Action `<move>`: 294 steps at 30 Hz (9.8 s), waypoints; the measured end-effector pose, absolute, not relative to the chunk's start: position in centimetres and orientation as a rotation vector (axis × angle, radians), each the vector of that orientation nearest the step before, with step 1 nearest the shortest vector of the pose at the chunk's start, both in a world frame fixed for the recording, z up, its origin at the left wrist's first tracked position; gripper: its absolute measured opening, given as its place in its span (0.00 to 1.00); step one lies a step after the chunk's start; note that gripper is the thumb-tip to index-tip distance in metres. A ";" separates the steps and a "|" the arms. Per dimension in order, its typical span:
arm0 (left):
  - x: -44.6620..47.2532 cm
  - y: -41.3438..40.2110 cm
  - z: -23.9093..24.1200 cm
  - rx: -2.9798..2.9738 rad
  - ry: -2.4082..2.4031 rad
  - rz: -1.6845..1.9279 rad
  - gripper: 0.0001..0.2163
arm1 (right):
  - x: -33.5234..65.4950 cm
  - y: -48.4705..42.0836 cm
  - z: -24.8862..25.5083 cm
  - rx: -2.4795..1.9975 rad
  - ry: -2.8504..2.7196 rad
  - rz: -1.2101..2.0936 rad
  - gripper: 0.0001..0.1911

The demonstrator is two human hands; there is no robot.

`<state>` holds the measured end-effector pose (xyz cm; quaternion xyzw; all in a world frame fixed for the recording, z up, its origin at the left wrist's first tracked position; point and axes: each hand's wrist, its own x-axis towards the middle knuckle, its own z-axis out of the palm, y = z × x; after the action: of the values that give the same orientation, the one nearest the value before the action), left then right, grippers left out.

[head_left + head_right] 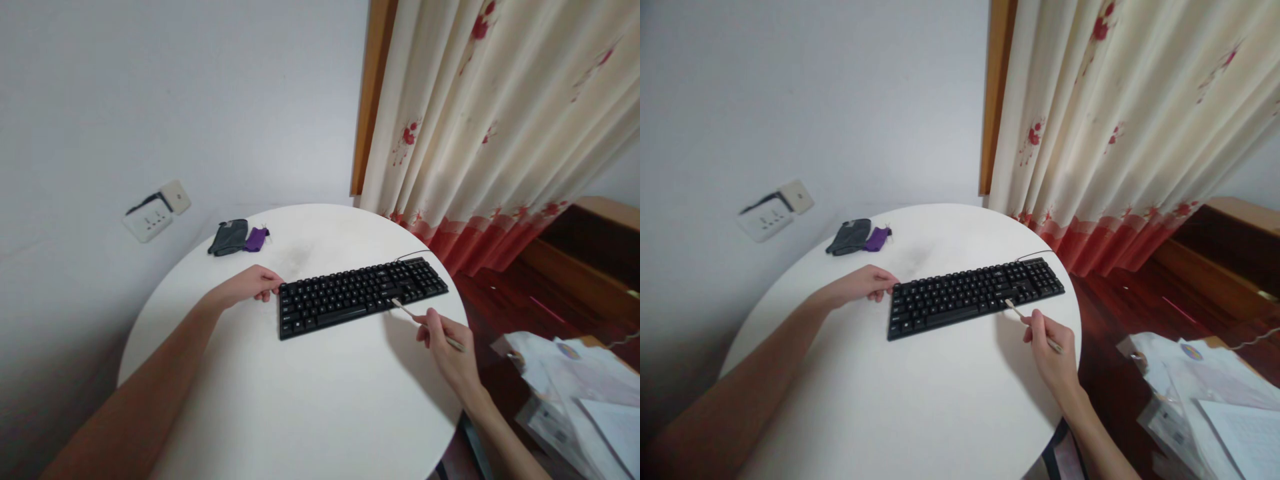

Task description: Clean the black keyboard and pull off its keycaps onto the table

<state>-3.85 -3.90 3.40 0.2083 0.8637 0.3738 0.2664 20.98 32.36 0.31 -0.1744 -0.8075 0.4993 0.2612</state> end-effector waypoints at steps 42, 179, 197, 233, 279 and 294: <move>-3.9 -4.0 3.3 0.572 2.343 0.999 0.16 | 19.3 34.4 0.1 -0.147 -2.276 1.071 0.19; -4.2 -3.6 3.3 0.611 2.393 0.905 0.17 | 14.8 36.3 1.2 -0.242 -2.295 0.817 0.24; 6.3 5.6 3.0 1.528 2.850 0.274 0.36 | 15.8 35.8 0.4 -0.228 -2.253 0.867 0.23; 5.2 5.5 2.4 1.529 2.822 0.323 0.34 | 27.1 32.4 -1.9 -0.343 -2.149 1.002 0.14; 5.4 5.5 2.5 1.539 2.817 0.345 0.33 | 26.9 34.6 -0.8 -0.368 -2.223 0.991 0.15; 5.0 5.3 2.2 1.555 2.809 0.341 0.33 | 26.7 35.2 1.3 -0.498 -2.039 0.927 0.19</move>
<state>4.98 5.34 2.19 0.4812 0.8691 0.1055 -0.0436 26.66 35.19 1.32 -0.1977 -0.8101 0.3684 0.4111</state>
